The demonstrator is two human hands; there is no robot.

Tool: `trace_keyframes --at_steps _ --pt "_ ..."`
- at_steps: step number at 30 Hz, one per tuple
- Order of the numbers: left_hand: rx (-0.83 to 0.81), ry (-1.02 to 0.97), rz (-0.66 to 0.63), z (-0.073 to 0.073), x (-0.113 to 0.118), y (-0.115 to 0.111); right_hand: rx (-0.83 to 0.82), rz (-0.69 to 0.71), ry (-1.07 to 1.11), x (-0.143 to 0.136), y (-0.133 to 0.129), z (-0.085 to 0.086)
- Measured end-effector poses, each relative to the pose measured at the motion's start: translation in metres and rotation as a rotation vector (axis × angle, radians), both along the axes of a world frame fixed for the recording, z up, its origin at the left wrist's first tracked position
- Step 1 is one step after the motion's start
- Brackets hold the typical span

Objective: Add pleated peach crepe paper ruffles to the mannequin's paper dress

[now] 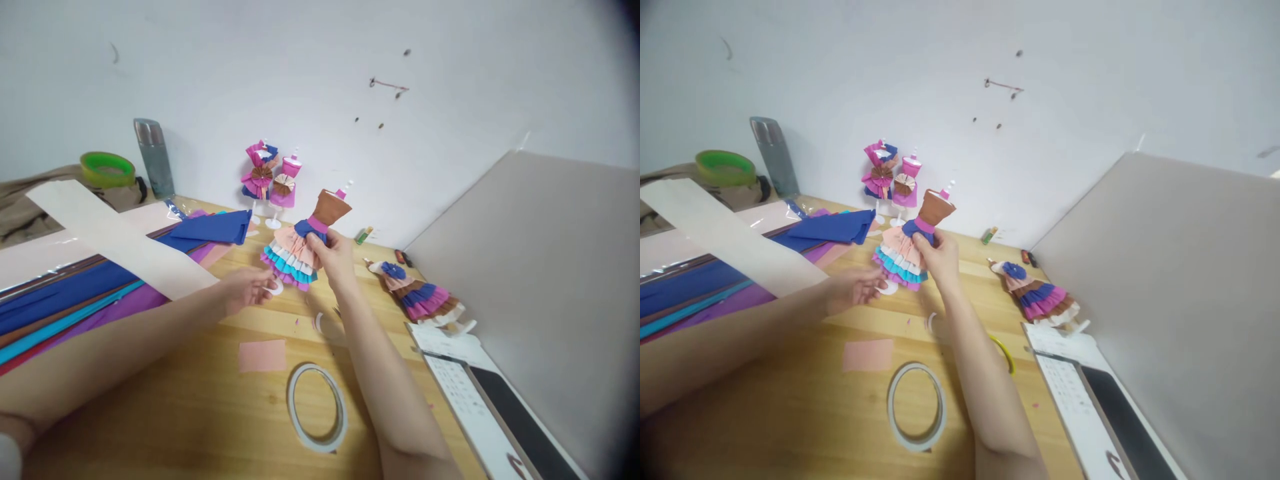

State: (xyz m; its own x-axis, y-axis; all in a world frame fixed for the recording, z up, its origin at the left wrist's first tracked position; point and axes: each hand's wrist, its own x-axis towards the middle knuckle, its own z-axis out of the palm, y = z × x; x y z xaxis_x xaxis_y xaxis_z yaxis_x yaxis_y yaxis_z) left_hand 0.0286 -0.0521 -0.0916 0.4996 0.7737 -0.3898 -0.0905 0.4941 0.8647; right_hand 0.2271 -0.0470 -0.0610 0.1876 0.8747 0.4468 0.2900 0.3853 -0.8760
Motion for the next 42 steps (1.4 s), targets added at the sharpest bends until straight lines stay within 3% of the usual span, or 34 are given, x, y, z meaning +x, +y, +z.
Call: trace_keyframes --at_steps 5,14,23,28,35,42 --pt "-0.004 -0.102 -0.031 -0.012 0.017 -0.014 -0.008 0.014 -0.009 -0.003 -0.003 0.000" --pt "0.076 -0.105 0.112 -0.034 0.019 0.000 -0.009 0.083 -0.036 -0.009 -0.003 -0.004" --pt "0.071 -0.111 0.125 -0.041 0.022 -0.004 -0.012 0.181 -0.048 -0.017 -0.003 -0.007" --pt "0.079 -0.093 0.124 -0.044 0.023 -0.003 0.080 0.132 -0.075 -0.017 -0.006 -0.009" --pt "0.189 -0.018 -0.005 -0.051 0.022 -0.003 0.161 -0.019 -0.052 -0.016 -0.005 -0.011" --pt "0.523 0.154 -0.245 -0.051 0.019 -0.020 0.075 0.000 -0.002 -0.012 -0.001 -0.010"
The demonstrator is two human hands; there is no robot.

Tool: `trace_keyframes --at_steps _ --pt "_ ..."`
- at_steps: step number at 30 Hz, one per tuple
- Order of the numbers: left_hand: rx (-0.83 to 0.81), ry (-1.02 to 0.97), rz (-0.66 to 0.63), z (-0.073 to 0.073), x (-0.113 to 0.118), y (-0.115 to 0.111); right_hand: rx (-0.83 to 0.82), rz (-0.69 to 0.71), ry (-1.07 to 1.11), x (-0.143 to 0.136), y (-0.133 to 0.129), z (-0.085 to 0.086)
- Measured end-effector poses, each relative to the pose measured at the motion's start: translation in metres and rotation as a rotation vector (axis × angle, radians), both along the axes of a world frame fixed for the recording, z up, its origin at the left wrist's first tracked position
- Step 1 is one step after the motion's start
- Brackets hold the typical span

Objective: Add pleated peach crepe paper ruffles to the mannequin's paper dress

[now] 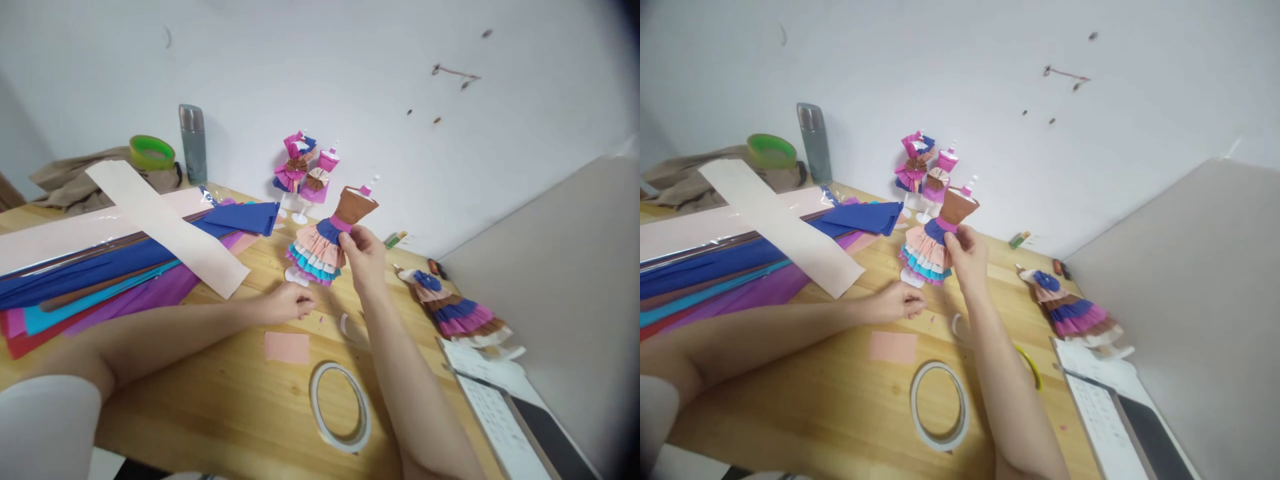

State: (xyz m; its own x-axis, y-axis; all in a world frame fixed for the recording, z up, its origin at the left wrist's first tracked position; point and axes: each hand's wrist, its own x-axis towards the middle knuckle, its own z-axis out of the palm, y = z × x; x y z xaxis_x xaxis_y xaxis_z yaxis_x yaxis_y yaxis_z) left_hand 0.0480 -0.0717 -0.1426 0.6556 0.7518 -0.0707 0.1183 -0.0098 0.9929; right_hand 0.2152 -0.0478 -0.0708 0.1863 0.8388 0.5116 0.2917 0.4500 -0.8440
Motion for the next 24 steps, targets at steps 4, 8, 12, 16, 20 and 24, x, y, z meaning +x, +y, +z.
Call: trace_keyframes --at_steps 4,8,12,16,20,24 --pt "0.165 0.042 -0.073 0.001 -0.003 -0.003 -0.017 0.014 -0.057 -0.002 -0.004 0.004" --pt "0.247 0.067 -0.106 -0.001 -0.002 0.000 -0.022 0.069 -0.100 -0.008 -0.009 0.009" --pt "0.298 0.099 -0.108 -0.002 -0.001 -0.001 0.013 0.103 -0.152 -0.011 -0.014 0.012" --pt "0.330 0.131 -0.097 -0.002 -0.003 -0.002 0.018 0.076 -0.152 -0.008 -0.012 0.012" --pt "0.405 0.141 -0.107 0.000 -0.004 -0.004 -0.015 0.128 -0.181 -0.002 -0.013 0.015" --pt "0.509 0.139 -0.113 0.002 -0.003 -0.008 -0.043 -0.038 -0.375 0.010 -0.020 0.025"
